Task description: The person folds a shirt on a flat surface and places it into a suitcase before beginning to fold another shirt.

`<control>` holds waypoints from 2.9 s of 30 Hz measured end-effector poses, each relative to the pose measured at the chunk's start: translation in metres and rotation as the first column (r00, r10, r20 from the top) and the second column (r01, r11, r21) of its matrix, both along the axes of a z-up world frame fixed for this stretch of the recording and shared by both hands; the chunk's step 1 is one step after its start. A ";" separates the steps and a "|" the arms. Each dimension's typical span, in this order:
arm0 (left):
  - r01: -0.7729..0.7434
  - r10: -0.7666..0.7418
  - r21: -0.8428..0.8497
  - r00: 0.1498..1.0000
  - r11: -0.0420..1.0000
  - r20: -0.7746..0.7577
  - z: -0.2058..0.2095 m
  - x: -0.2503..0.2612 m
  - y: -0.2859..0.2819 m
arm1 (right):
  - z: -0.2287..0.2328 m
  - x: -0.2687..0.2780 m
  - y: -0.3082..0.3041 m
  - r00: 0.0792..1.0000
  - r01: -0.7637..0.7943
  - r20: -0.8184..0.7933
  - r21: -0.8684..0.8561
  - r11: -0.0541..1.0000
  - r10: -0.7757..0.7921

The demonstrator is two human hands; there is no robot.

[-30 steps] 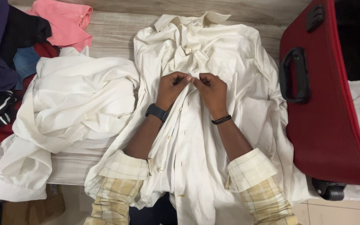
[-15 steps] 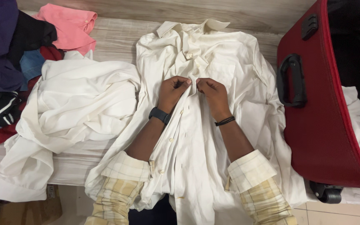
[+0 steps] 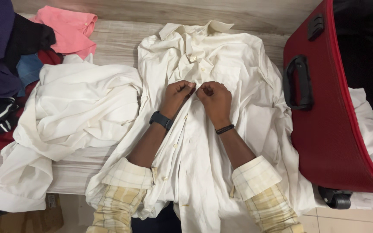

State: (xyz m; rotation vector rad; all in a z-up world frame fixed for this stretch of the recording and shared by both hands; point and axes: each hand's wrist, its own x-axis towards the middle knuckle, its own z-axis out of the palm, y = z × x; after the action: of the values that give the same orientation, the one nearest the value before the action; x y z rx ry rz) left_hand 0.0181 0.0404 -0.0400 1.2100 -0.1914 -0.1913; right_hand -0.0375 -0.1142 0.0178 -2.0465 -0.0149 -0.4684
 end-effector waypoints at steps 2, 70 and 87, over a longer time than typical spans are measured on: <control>-0.119 0.012 0.356 0.958 0.927 0.287 0.015 -0.009 0.001 | 0.002 -0.001 0.002 0.995 0.087 -0.051 -0.011 0.996 -0.088; -0.545 -0.115 0.742 0.771 0.390 0.626 -0.022 0.167 -0.032 | -0.028 0.057 -0.030 0.970 -0.236 -0.210 -0.700 0.675 0.121; -0.564 0.150 0.620 0.794 0.545 0.589 0.001 0.039 -0.025 | -0.011 0.047 -0.039 0.955 0.021 0.269 -0.473 0.881 0.122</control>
State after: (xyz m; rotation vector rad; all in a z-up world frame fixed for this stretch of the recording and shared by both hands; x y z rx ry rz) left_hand 0.0575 0.0155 -0.0392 2.1526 -0.2846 0.4833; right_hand 0.0095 -0.1530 0.0064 -2.4246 -0.3985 -0.7933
